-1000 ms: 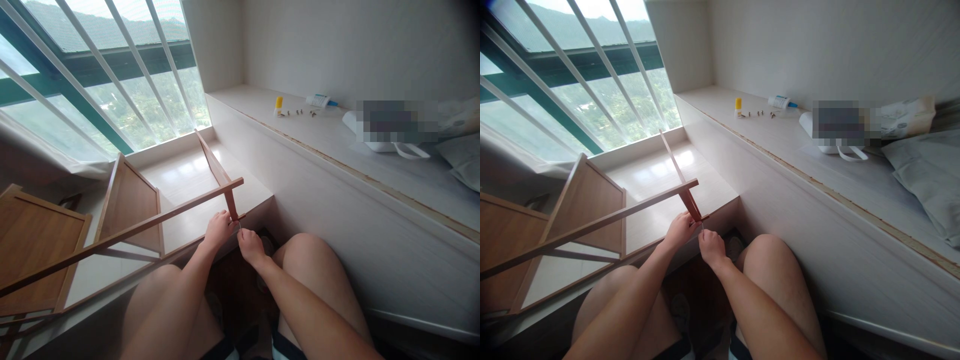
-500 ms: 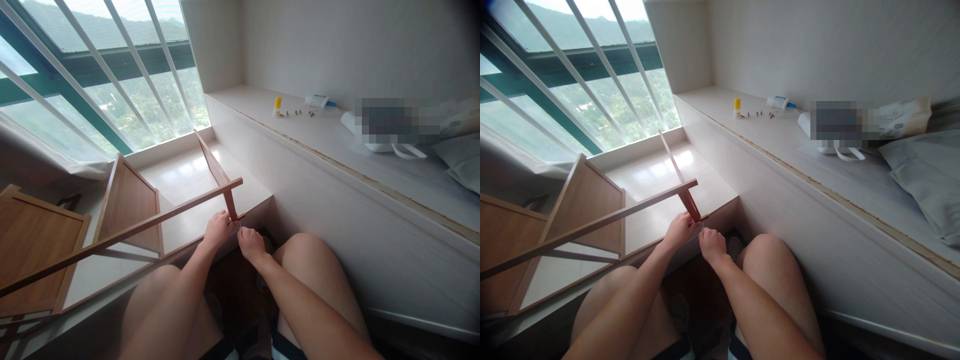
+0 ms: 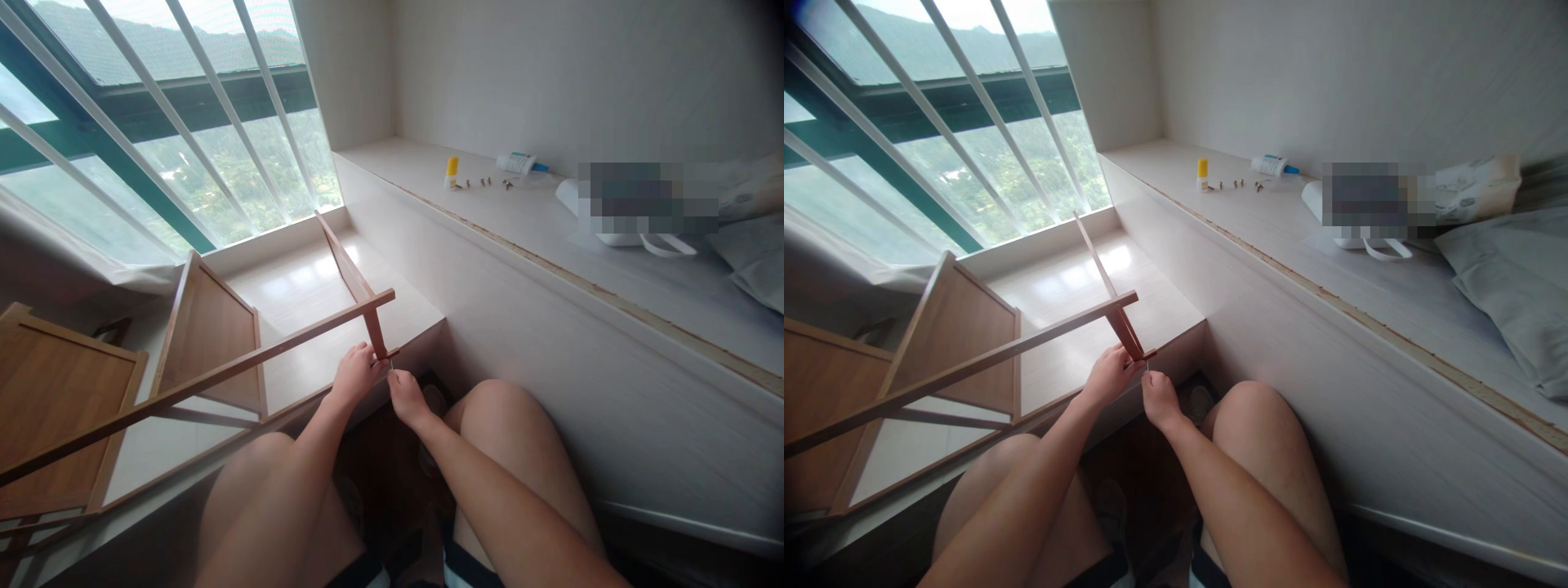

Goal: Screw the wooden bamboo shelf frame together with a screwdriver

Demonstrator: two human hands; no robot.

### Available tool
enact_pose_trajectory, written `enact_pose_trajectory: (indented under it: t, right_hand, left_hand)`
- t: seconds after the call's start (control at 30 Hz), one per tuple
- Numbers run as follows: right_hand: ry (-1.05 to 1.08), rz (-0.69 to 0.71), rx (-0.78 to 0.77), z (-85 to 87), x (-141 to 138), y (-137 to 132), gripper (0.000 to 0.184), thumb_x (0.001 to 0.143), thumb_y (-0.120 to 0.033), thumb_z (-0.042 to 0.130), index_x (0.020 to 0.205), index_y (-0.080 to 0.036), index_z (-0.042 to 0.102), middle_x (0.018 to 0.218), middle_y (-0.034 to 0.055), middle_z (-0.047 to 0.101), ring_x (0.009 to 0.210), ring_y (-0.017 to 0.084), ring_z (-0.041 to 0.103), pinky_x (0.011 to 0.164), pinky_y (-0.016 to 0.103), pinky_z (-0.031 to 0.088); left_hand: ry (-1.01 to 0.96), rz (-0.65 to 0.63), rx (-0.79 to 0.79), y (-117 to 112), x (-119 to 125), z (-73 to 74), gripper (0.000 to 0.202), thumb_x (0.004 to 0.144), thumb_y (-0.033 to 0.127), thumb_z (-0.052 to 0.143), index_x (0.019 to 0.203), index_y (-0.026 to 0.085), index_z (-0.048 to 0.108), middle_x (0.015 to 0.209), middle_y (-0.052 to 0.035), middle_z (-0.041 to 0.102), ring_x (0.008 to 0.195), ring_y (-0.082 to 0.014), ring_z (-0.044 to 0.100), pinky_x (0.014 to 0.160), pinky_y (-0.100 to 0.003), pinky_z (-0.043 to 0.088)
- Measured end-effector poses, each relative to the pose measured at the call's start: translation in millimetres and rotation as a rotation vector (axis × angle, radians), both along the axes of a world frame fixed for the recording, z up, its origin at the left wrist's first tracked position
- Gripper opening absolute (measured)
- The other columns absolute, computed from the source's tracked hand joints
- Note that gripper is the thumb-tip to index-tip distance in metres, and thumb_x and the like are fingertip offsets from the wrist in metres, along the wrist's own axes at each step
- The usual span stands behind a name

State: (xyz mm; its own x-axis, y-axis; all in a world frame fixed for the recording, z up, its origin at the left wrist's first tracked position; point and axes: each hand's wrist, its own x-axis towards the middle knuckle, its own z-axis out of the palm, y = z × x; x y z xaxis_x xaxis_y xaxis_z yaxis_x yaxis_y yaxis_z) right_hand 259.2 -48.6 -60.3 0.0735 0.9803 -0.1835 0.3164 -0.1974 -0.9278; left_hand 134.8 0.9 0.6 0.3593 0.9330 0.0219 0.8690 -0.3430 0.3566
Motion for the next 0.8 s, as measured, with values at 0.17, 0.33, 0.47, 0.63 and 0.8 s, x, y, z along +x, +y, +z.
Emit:
enact_pose_trajectory:
  t: [0.17,0.33,0.47,0.63,0.8]
  right_hand:
    - [0.559,-0.070,-0.131,-3.0,-9.3,-0.6,0.034,0.087,-0.045,0.042,0.061,-0.023,0.035,0.044,-0.0072,0.032,0.040,0.009,0.029,0.041,0.023,0.022]
    - [0.739,-0.057,-0.192,3.0,-13.4,-4.0,0.032,0.085,-0.047,0.040,0.066,-0.024,0.029,0.045,-0.0111,0.022,0.035,0.007,0.018,0.036,0.021,0.015]
    - [1.013,-0.021,-0.229,7.0,-11.1,-6.5,0.033,0.083,-0.045,0.047,0.065,-0.024,0.029,0.044,-0.0112,0.023,0.034,0.007,0.022,0.036,0.021,0.014]
    - [1.163,0.031,-0.332,14.0,-5.6,-7.0,0.034,0.085,-0.040,0.044,0.064,-0.023,0.024,0.045,-0.0105,0.021,0.037,0.008,0.023,0.039,0.020,0.017]
    - [1.203,0.048,-0.359,14.7,-3.7,-6.7,0.034,0.086,-0.039,0.044,0.064,-0.023,0.023,0.046,-0.0103,0.020,0.038,0.008,0.022,0.040,0.021,0.018]
  left_hand:
    - [0.004,0.024,-0.011,0.3,1.1,1.2,0.016,0.087,0.035,0.057,0.095,0.023,0.065,0.095,-0.0056,0.063,0.092,-0.0208,0.059,0.081,-0.029,0.044]
    - [0.004,0.019,-0.017,-0.2,1.3,1.1,0.018,0.088,0.035,0.056,0.097,0.023,0.065,0.098,-0.0056,0.062,0.094,-0.0205,0.059,0.083,-0.029,0.044]
    - [-0.009,0.016,0.015,0.7,0.8,-3.3,0.018,0.087,0.036,0.057,0.096,0.023,0.064,0.096,-0.0051,0.062,0.093,-0.0205,0.059,0.082,-0.030,0.044]
    - [-0.001,0.027,0.020,0.4,2.2,-3.8,0.016,0.086,0.035,0.058,0.095,0.023,0.064,0.096,-0.0051,0.063,0.095,-0.0209,0.059,0.085,-0.030,0.044]
    - [0.019,0.034,-0.009,-1.0,3.3,0.5,0.015,0.087,0.034,0.057,0.093,0.023,0.063,0.098,-0.0056,0.063,0.098,-0.0212,0.059,0.087,-0.030,0.043]
